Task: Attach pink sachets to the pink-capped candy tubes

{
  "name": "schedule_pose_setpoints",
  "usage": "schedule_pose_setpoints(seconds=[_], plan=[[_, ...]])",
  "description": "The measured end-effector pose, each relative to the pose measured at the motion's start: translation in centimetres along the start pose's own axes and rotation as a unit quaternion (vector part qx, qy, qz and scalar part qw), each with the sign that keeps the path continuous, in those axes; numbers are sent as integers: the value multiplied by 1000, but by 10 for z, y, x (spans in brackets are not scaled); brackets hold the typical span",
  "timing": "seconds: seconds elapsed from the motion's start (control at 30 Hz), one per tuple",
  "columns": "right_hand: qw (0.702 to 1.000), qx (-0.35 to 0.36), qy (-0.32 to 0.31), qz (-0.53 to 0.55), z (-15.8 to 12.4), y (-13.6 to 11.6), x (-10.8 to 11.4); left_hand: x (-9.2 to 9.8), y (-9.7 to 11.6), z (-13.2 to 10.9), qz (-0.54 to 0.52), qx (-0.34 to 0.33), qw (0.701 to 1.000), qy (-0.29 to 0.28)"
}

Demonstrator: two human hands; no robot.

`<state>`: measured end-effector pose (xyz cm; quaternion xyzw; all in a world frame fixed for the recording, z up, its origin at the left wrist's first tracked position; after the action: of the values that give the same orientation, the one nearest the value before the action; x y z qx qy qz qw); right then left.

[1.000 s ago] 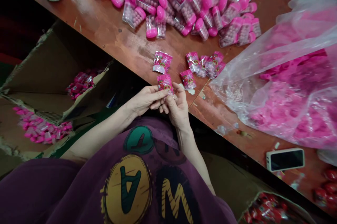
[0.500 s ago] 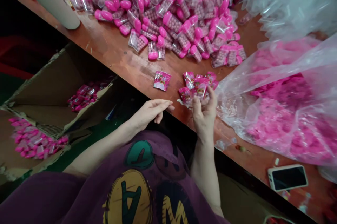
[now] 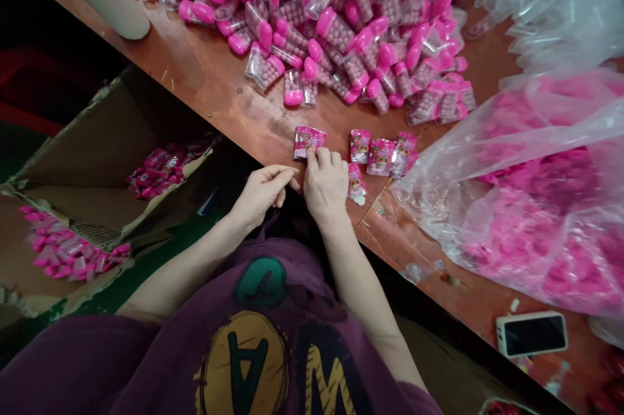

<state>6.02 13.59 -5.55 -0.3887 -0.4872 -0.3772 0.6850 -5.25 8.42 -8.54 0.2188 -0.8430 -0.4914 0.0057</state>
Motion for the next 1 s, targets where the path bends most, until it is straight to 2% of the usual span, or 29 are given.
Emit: schedule_pose_setpoints(seconds=[0.2,0.33,0.43,0.6,0.83,1.0], plan=[[998,13,55,8,-4,9,3,-5,6,5,-11,-2,1000,-4],[996,-5,74,57,-4,12,7,-10,21,11,-9,-53,998,18],[994,-17,68,83,0,12,7,-14,29,18,-3,-77,997,29],[997,-16,33,66,14,10,3,-15,33,25,-3,-85,995,44],[987,-94,36,126,19,15,-1,-11,32,24,4,-70,996,54],[981,-105,50,158,18,15,-3,-12,26,31,7,-57,997,45]])
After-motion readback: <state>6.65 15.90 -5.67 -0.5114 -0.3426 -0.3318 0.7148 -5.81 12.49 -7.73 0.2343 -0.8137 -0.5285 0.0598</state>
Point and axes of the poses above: each hand's wrist, its own z-axis towards the middle knuckle, its own x-axis out of the back of the hand, y = z × x, the point moved 8 cm from there along z, towards the middle knuckle, and after that the axes turned 10 degrees about y, right-handed, at the moved point
